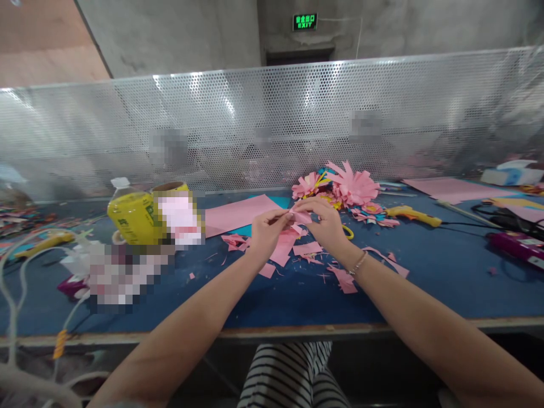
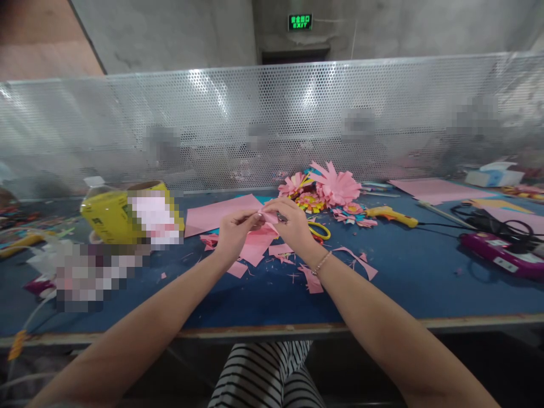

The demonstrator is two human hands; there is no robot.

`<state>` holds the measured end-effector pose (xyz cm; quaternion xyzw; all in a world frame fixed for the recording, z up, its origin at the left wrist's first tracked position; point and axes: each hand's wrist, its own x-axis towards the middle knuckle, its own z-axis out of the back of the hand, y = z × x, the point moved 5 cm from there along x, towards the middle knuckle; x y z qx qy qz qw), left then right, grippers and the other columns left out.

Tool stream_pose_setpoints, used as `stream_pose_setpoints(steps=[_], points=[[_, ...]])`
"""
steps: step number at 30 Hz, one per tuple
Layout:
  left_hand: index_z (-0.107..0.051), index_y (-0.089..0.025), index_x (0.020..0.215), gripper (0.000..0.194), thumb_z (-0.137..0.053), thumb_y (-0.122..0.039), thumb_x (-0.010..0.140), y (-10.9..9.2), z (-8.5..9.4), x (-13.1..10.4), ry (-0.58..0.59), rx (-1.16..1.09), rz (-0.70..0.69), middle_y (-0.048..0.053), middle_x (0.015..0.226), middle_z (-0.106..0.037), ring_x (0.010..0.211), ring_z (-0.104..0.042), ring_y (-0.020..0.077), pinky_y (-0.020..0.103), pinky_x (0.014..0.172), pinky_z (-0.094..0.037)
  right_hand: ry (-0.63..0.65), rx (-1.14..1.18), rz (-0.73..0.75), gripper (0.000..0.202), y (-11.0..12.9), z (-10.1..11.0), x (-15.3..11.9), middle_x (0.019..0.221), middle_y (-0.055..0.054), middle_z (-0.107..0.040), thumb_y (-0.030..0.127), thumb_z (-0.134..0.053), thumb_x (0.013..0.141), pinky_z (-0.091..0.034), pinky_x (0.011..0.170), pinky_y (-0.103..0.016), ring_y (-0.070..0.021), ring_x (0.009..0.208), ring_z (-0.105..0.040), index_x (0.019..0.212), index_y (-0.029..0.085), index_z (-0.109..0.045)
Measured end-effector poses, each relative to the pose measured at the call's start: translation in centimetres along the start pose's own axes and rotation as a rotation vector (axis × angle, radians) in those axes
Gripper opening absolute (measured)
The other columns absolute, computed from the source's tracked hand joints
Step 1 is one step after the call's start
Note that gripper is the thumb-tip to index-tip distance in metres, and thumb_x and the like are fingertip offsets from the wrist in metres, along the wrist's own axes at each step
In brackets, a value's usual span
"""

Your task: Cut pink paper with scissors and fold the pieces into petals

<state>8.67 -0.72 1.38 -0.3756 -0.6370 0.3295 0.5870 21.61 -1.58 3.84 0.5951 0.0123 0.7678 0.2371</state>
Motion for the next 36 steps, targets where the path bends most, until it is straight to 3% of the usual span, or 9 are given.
stream_pose_setpoints(steps=[7,15,26,36], points=[[-0.065,-0.015,0.070,0.019,-0.061,-0.031,0.061,-0.2,0.2,0.1,-0.006,0.008,0.015,0.001,0.060,-0.061,0.055,-0.055,0.0096,0.025,0.059,-0.047,0.045,-0.044,0.044,0.027,-0.3,-0.1,-0.2,0.089,-0.001,-0.061,0.008,-0.048,0.069,-0.042,0.082,-0.036,-0.0157,0.091,-0.053,0.083,0.025,-0.061],[-0.064,-0.015,0.075,0.021,-0.063,-0.028,0.058,0.3,-0.2,0.3,0.073,-0.006,0.033,0.002,0.062,-0.062,0.054,-0.054,0.0097,0.025,0.057,-0.046,0.014,-0.067,0.046,0.021,-0.1,0.1,-0.2,0.086,-0.003,-0.062,0.010,-0.049,0.070,-0.044,0.079,-0.034,-0.0153,0.086,-0.055,0.080,0.023,-0.062],[-0.064,-0.014,0.072,0.022,-0.065,-0.027,0.055,0.8,0.0,0.4,0.030,-0.049,0.051,0.002,0.064,-0.062,0.056,-0.053,0.0092,0.025,0.060,-0.044,-0.055,0.036,-0.055,0.011,0.1,0.2,0.0,0.081,-0.002,-0.062,0.011,-0.055,0.066,-0.044,0.075,-0.033,-0.0154,0.082,-0.056,0.069,0.021,-0.059],[-0.064,-0.016,0.078,0.023,-0.064,-0.027,0.057,0.8,0.3,0.5,-0.005,-0.071,0.048,0.002,0.071,-0.063,0.062,-0.053,0.0086,0.024,0.063,-0.045,0.010,0.008,-0.040,0.019,-0.7,-0.3,-0.1,0.087,-0.003,-0.059,0.010,-0.053,0.069,-0.042,0.081,-0.034,-0.0148,0.087,-0.054,0.080,0.023,-0.062]])
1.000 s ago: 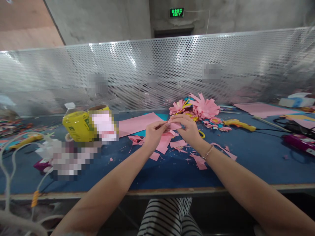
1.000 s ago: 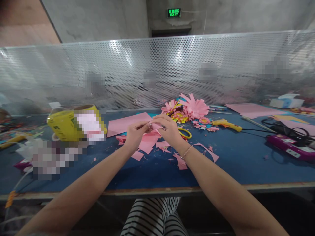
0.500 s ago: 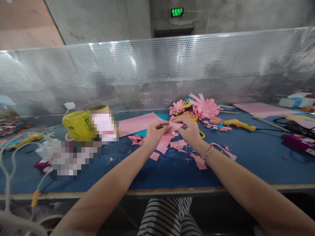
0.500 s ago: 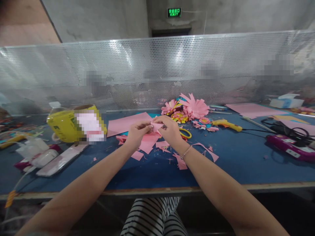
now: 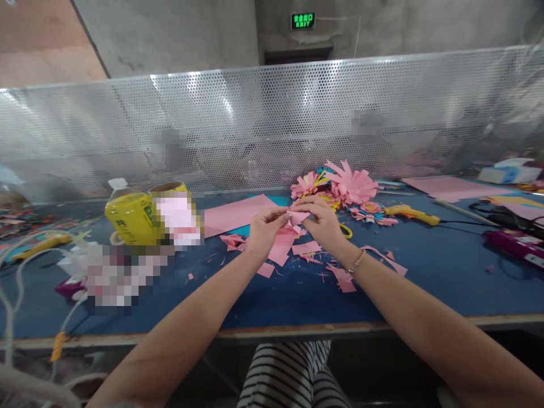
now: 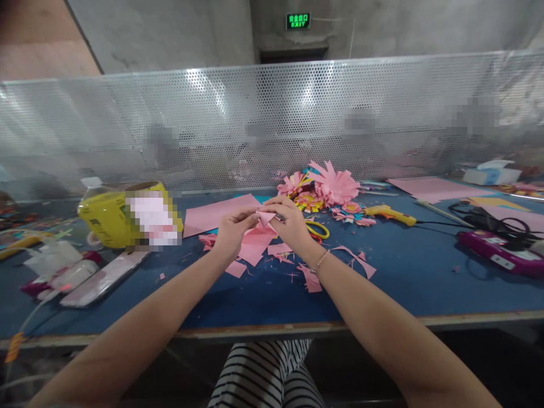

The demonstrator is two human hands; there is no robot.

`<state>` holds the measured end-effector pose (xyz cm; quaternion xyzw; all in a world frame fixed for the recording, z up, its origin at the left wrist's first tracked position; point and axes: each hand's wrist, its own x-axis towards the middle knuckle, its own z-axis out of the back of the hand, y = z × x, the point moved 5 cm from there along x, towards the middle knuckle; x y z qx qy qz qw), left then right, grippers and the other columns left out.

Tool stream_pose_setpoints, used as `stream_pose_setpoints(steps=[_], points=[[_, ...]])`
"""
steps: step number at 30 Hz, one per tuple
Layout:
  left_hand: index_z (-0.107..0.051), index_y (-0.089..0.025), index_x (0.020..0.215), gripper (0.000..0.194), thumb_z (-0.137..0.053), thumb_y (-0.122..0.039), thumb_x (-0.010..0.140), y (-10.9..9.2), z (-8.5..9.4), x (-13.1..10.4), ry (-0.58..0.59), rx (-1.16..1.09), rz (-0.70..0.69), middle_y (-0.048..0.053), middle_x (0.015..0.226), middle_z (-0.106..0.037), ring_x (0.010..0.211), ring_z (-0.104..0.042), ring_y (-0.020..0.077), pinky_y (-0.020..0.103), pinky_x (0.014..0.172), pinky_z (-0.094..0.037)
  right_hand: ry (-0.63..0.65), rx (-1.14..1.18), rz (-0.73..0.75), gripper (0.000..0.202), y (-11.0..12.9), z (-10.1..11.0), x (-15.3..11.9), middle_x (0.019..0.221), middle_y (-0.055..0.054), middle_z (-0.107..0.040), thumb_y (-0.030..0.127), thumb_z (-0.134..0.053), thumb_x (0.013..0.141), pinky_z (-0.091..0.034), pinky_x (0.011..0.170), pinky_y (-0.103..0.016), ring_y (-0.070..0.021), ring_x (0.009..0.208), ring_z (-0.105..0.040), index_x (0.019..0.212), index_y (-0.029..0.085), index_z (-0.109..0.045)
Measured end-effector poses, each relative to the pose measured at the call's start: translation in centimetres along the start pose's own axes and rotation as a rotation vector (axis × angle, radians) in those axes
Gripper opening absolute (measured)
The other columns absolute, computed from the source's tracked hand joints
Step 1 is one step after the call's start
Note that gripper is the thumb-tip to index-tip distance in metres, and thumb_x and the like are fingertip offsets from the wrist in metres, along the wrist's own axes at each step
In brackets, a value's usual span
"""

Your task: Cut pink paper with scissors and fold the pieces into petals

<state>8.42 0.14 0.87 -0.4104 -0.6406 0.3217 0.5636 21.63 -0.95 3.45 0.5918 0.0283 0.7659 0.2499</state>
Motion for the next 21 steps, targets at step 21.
stream_pose_setpoints(steps=[21], points=[[-0.067,-0.017,0.067,0.013,-0.067,-0.020,0.053,0.32,-0.52,-0.13,-0.002,-0.112,0.072,0.001,0.066,-0.064,0.060,-0.053,0.0083,0.024,0.061,-0.042,-0.027,-0.008,0.007,0.013,0.52,0.35,-0.03,0.076,-0.002,-0.057,0.009,-0.055,0.066,-0.043,0.072,-0.030,-0.0138,0.077,-0.053,0.070,0.020,-0.060]])
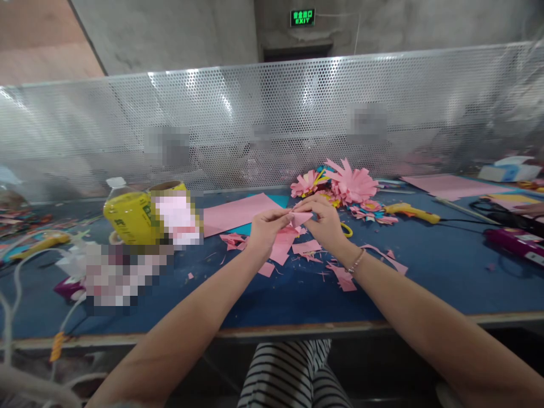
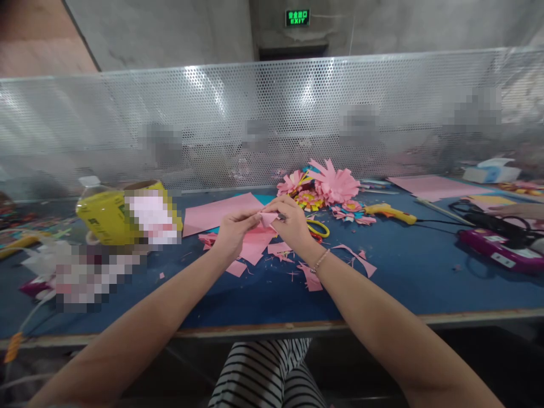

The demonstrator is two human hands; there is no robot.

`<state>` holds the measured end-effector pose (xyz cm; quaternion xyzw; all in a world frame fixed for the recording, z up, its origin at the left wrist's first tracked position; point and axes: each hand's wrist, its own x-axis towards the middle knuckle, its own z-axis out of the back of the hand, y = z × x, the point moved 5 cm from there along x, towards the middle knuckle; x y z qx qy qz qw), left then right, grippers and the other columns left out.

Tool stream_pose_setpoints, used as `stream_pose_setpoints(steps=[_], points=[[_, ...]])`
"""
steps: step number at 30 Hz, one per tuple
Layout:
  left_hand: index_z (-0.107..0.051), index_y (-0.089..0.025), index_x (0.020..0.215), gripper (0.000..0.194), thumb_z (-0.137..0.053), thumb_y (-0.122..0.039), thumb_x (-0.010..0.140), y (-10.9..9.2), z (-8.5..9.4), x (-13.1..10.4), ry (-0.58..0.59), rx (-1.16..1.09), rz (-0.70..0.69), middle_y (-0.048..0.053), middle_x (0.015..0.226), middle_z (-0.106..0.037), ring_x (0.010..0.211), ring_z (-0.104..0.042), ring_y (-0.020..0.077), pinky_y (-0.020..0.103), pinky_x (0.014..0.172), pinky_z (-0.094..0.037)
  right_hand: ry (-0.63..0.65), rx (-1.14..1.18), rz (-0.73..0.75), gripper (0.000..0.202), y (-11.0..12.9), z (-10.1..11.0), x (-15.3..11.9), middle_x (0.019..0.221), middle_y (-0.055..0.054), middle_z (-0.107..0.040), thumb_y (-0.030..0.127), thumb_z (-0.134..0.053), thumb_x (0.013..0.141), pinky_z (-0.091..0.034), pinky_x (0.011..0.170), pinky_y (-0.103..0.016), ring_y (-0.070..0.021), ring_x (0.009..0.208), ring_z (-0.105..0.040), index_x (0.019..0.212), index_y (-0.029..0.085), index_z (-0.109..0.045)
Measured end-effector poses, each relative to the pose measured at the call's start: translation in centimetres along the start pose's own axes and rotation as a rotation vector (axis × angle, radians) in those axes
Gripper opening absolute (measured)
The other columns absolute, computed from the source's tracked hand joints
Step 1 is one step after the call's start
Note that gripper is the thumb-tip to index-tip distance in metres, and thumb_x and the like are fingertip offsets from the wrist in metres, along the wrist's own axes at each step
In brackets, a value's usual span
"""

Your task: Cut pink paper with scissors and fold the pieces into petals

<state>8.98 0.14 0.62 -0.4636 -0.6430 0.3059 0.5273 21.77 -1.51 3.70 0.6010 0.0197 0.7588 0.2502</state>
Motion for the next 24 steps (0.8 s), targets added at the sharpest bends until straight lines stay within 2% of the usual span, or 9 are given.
stream_pose_setpoints(steps=[4,7,11,16,19,24], points=[[-0.067,-0.017,0.066,0.014,-0.068,-0.020,0.052,0.1,0.0,0.0,-0.012,-0.034,0.030,0.001,0.063,-0.063,0.056,-0.051,0.0069,0.023,0.058,-0.040,-0.031,0.009,-0.022,0.010,0.1,0.0,0.0,0.075,-0.002,-0.055,0.011,-0.056,0.065,-0.043,0.072,-0.031,-0.0141,0.077,-0.052,0.068,0.019,-0.059],[-0.067,-0.016,0.067,0.015,-0.068,-0.021,0.052,0.1,0.1,0.1,-0.012,-0.060,0.028,0.000,0.062,-0.062,0.055,-0.049,0.0058,0.021,0.057,-0.039,-0.056,0.017,-0.051,0.010,-0.1,0.0,0.0,0.082,-0.003,-0.053,0.012,-0.056,0.065,-0.043,0.075,-0.032,-0.0148,0.082,-0.051,0.071,0.020,-0.060],[-0.067,-0.016,0.065,0.014,-0.069,-0.020,0.051,0.1,0.4,0.4,-0.044,-0.069,0.033,-0.001,0.059,-0.060,0.054,-0.049,0.0052,0.020,0.055,-0.039,-0.032,0.065,-0.119,0.018,-0.9,-0.1,0.0,0.090,-0.003,-0.051,0.009,-0.054,0.066,-0.042,0.080,-0.033,-0.0155,0.091,-0.049,0.073,0.023,-0.063],[-0.067,-0.017,0.065,0.014,-0.069,-0.021,0.051,0.1,0.6,0.5,-0.049,-0.054,0.033,-0.001,0.059,-0.061,0.054,-0.049,0.0048,0.020,0.056,-0.040,-0.006,0.188,-0.229,0.013,-1.9,-0.4,0.1,0.096,-0.003,-0.052,0.012,-0.056,0.066,-0.040,0.084,-0.032,-0.0155,0.093,-0.049,0.067,0.021,-0.065],[-0.066,-0.017,0.065,0.014,-0.068,-0.022,0.052,0.1,0.7,0.5,-0.054,-0.057,0.023,-0.001,0.061,-0.062,0.056,-0.050,0.0054,0.021,0.059,-0.041,0.011,0.262,-0.285,0.011,-2.7,-0.7,0.0,0.100,-0.003,-0.054,0.017,-0.058,0.065,-0.038,0.086,-0.033,-0.0168,0.099,-0.048,0.070,0.023,-0.066],[-0.066,-0.016,0.064,0.013,-0.068,-0.022,0.053,0.1,0.7,0.5,-0.045,-0.073,0.013,-0.001,0.061,-0.061,0.058,-0.051,0.0061,0.022,0.061,-0.041,0.059,0.457,-0.360,0.012,-3.4,-1.5,-0.3,0.091,-0.002,-0.059,0.023,-0.058,0.065,-0.043,0.075,-0.030,-0.0153,0.085,-0.055,0.075,0.022,-0.065]])
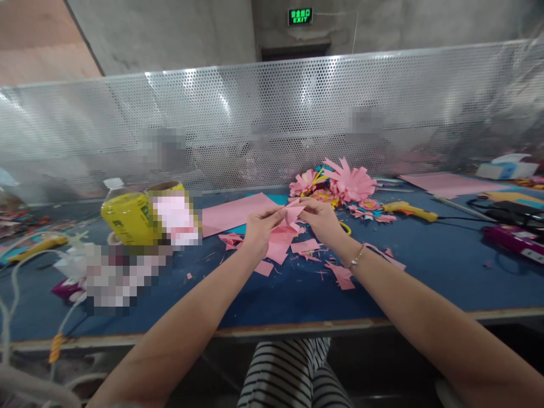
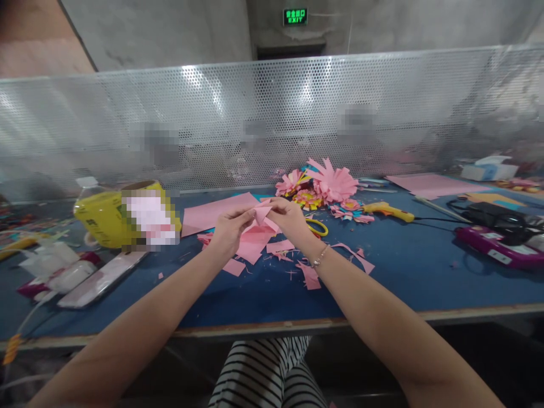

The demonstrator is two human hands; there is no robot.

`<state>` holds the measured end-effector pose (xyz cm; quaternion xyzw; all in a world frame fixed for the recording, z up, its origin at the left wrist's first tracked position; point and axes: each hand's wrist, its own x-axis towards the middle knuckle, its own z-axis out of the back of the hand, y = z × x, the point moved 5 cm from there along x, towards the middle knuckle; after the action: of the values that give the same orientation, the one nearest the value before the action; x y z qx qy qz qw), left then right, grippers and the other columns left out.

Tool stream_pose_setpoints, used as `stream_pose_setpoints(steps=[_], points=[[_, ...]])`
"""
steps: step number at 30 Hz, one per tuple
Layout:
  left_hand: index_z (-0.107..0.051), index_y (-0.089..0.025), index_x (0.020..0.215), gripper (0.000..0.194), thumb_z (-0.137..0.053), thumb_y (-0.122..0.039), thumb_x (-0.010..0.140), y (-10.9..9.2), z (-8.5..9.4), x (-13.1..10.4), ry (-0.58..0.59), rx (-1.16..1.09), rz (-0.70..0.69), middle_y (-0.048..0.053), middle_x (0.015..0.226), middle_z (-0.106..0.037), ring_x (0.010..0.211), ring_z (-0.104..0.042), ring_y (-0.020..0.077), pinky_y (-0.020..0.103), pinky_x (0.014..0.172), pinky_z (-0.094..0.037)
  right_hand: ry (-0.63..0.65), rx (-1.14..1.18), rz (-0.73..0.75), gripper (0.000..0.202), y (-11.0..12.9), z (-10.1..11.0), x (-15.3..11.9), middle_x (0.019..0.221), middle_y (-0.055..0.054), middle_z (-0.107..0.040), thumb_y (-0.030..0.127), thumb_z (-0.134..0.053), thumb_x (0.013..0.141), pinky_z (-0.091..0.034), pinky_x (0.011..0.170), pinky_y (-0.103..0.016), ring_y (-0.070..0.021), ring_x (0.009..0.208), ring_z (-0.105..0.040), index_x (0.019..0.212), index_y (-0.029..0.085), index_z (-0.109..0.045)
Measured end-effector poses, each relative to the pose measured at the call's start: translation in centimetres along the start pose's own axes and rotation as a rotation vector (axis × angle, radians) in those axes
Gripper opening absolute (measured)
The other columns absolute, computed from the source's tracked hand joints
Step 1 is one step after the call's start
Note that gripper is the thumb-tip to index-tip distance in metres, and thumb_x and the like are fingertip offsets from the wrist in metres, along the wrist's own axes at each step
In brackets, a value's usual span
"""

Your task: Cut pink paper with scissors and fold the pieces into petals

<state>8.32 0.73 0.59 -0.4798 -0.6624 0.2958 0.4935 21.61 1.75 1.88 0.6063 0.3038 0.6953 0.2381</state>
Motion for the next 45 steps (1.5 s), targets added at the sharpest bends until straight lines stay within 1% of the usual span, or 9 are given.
stream_pose_setpoints(steps=[9,14,19,25,28,31,35,40,45], points=[[-0.064,-0.015,0.064,0.013,-0.068,-0.020,0.052,0.4,0.1,0.2,-0.020,-0.072,0.014,0.000,0.063,-0.061,0.061,-0.053,0.0079,0.026,0.068,-0.043,-0.069,0.084,-0.097,0.012,-0.1,-0.1,-0.2,0.065,0.001,-0.058,0.021,-0.060,0.062,-0.044,0.062,-0.026,-0.0103,0.062,-0.054,0.071,0.017,-0.054],[-0.063,-0.014,0.063,0.011,-0.066,-0.019,0.055,0.3,0.2,0.1,-0.007,-0.079,-0.006,-0.001,0.062,-0.059,0.061,-0.053,0.0080,0.026,0.068,-0.044,-0.069,0.128,-0.116,0.027,0.2,-0.3,-0.3,0.060,0.006,-0.055,0.015,-0.057,0.062,-0.042,0.055,-0.022,-0.0074,0.054,-0.052,0.086,0.021,-0.044],[-0.061,-0.014,0.063,0.010,-0.064,-0.021,0.057,0.2,0.1,0.1,-0.014,-0.057,-0.021,-0.001,0.058,-0.057,0.056,-0.052,0.0075,0.027,0.067,-0.045,-0.047,0.130,-0.183,0.027,0.3,-0.5,-0.4,0.060,0.005,-0.056,0.015,-0.055,0.062,-0.046,0.063,-0.025,-0.0084,0.058,-0.054,0.088,0.020,-0.047],[-0.060,-0.013,0.066,0.015,-0.064,-0.025,0.057,0.3,0.4,0.2,-0.042,-0.002,-0.028,-0.001,0.060,-0.057,0.056,-0.052,0.0077,0.026,0.063,-0.045,0.014,0.151,-0.227,0.027,0.1,-1.0,-0.6,0.071,0.000,-0.060,0.021,-0.057,0.061,-0.047,0.070,-0.028,-0.0106,0.068,-0.057,0.088,0.018,-0.053],[-0.060,-0.013,0.068,0.017,-0.061,-0.028,0.060,0.1,0.5,0.2,-0.012,0.128,-0.069,0.000,0.059,-0.056,0.055,-0.051,0.0081,0.025,0.060,-0.044,0.026,0.141,-0.238,0.026,0.0,-1.1,-0.7,0.069,0.000,-0.059,0.025,-0.057,0.063,-0.047,0.067,-0.027,-0.0096,0.064,-0.055,0.087,0.017,-0.056],[-0.060,-0.014,0.069,0.016,-0.058,-0.029,0.063,-0.4,0.3,0.0,0.039,0.303,-0.149,0.000,0.059,-0.055,0.054,-0.048,0.0072,0.022,0.054,-0.040,0.003,-0.004,-0.253,0.025,-0.2,-0.8,-0.7,0.069,-0.002,-0.059,0.029,-0.059,0.062,-0.046,0.061,-0.026,-0.0096,0.060,-0.053,0.084,0.016,-0.058],[-0.060,-0.014,0.068,0.015,-0.056,-0.028,0.065,-0.6,0.1,-0.2,0.060,0.426,-0.204,-0.002,0.055,-0.050,0.050,-0.042,0.0058,0.019,0.048,-0.034,0.056,-0.130,-0.251,0.024,-0.6,-0.8,-0.6,0.073,-0.004,-0.061,0.030,-0.058,0.063,-0.045,0.058,-0.026,-0.0104,0.060,-0.053,0.082,0.015,-0.060],[-0.059,-0.014,0.070,0.015,-0.056,-0.028,0.066,-0.1,0.2,0.2,0.056,0.379,-0.174,-0.002,0.054,-0.049,0.047,-0.041,0.0054,0.019,0.047,-0.033,0.037,-0.161,-0.215,0.022,-1.0,-0.8,-0.5,0.075,-0.003,-0.060,0.026,-0.059,0.060,-0.044,0.060,-0.025,-0.0109,0.064,-0.053,0.080,0.015,-0.059],[-0.058,-0.015,0.074,0.020,-0.062,-0.027,0.060,0.5,0.0,0.3,0.103,0.291,-0.096,0.001,0.066,-0.059,0.060,-0.053,0.0088,0.023,0.060,-0.042,-0.051,-0.172,-0.188,0.019,-1.0,-0.6,-0.6,0.073,-0.002,-0.059,0.027,-0.058,0.060,-0.043,0.060,-0.025,-0.0117,0.065,-0.053,0.076,0.016,-0.058]])
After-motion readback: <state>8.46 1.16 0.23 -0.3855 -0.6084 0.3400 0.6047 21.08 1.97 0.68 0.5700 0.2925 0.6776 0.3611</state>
